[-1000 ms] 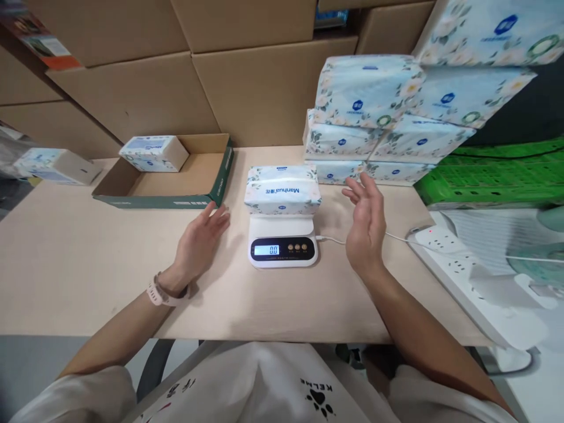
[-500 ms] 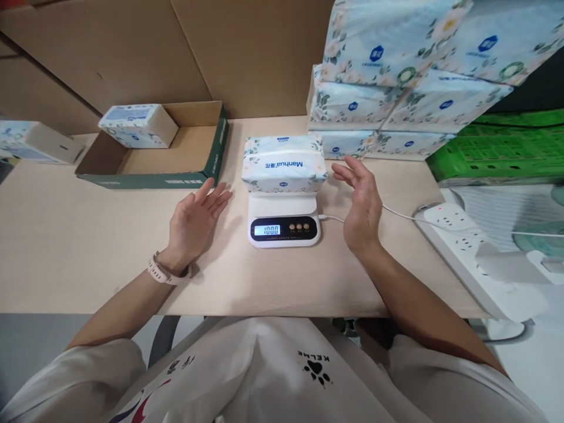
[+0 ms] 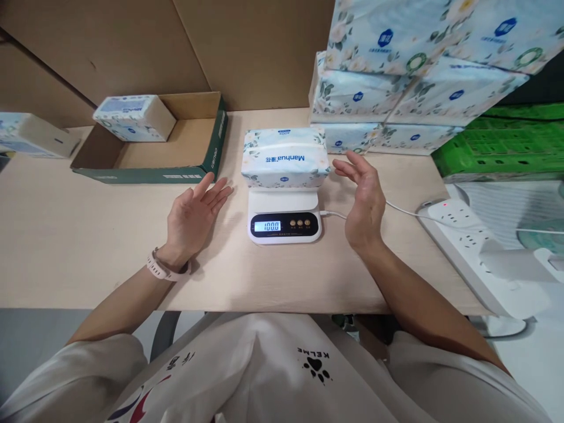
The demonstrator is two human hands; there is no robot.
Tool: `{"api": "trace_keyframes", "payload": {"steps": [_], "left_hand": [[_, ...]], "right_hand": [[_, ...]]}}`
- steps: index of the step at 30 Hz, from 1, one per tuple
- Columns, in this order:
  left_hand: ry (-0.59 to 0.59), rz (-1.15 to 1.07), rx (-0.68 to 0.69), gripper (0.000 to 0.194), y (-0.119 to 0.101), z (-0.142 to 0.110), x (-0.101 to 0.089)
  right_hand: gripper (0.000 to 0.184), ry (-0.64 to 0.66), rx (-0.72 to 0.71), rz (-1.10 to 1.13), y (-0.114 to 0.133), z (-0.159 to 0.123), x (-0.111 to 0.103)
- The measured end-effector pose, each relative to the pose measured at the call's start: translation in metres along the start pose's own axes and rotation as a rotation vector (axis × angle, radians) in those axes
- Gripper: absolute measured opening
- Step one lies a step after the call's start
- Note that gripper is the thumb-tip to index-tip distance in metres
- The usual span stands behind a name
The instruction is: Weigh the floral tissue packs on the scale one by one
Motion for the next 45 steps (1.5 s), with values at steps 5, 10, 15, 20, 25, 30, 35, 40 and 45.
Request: {"api": "trace_keyframes", "payload": {"steps": [5, 10, 15, 20, 25, 30, 35, 40, 45], "left_hand": [[-0.001, -0.025, -0.007, 0.072, 0.001, 0.0, -0.001], [-0.001, -0.014, -0.007, 0.074, 0.0, 0.0, -0.001], [-0.001, -0.043, -0.01, 0.074, 0.001, 0.0, -0.002], [0.007, -0.084, 0.005, 0.068, 0.005, 0.002, -0.004], [0.024, -0.102, 0.026, 0.061, 0.007, 0.005, -0.006], [0.05, -0.101, 0.026, 0.058, 0.008, 0.006, -0.007], [0.073, -0.095, 0.049, 0.055, 0.009, 0.006, -0.008], [0.092, -0.078, 0.061, 0.057, 0.011, 0.008, -0.009], [0.097, -0.063, 0.058, 0.06, 0.01, 0.008, -0.009]], "right_hand": [[0.07, 0.016, -0.014, -0.039, 0.001, 0.0, 0.0], [0.072, 0.008, 0.009, -0.047, -0.001, 0.001, 0.0], [0.071, 0.016, 0.014, 0.0, -0.002, 0.001, -0.001], [0.064, 0.029, -0.033, 0.114, -0.009, 0.0, -0.001], [0.066, 0.036, -0.044, 0.132, -0.015, 0.001, -0.002], [0.07, 0.052, -0.017, 0.146, -0.016, 0.002, -0.002], [0.074, 0.102, 0.011, 0.119, -0.014, 0.001, 0.0], [0.077, 0.11, 0.036, 0.103, -0.013, -0.001, 0.0], [0.08, 0.117, 0.048, 0.123, -0.01, -0.001, 0.002]]}}
Point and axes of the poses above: each hand's wrist, its own z-axis towards the middle knuckle, its own x-axis out of the palm, y = z × x, the point moved 4 cm from there along z, towards the middle knuckle, and after that the axes turned 1 degree about -z, right-handed, at the moved point
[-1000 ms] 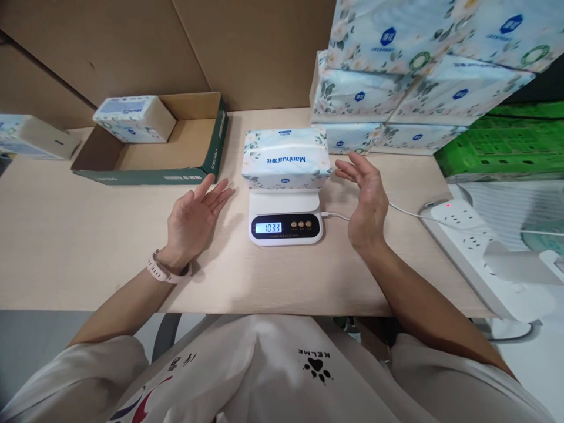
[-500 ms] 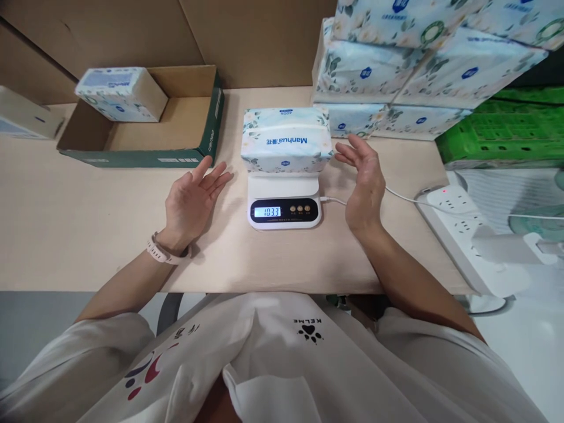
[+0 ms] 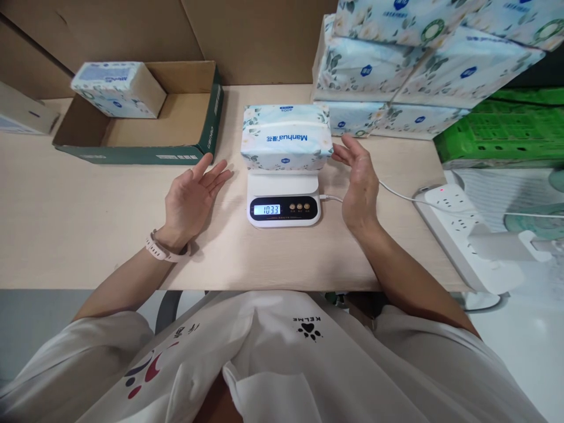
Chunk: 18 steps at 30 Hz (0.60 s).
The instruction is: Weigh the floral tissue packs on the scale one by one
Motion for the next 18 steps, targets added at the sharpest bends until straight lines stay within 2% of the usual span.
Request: {"api": "trace_keyframes", "payload": {"steps": [11, 18], "left_hand": [[-0.01, -0.004, 0.001, 0.057, -0.0005, -0.0002, 0.0026], [0.026, 0.012, 0.027, 0.056, -0.0008, 0.0003, 0.0038]], "right_hand": [[0.082, 0.031, 0.024, -0.03, 0.0037, -0.0018, -0.0005], [0.081, 0.066, 0.048, -0.061, 0.0031, -0.0022, 0.0006]]}}
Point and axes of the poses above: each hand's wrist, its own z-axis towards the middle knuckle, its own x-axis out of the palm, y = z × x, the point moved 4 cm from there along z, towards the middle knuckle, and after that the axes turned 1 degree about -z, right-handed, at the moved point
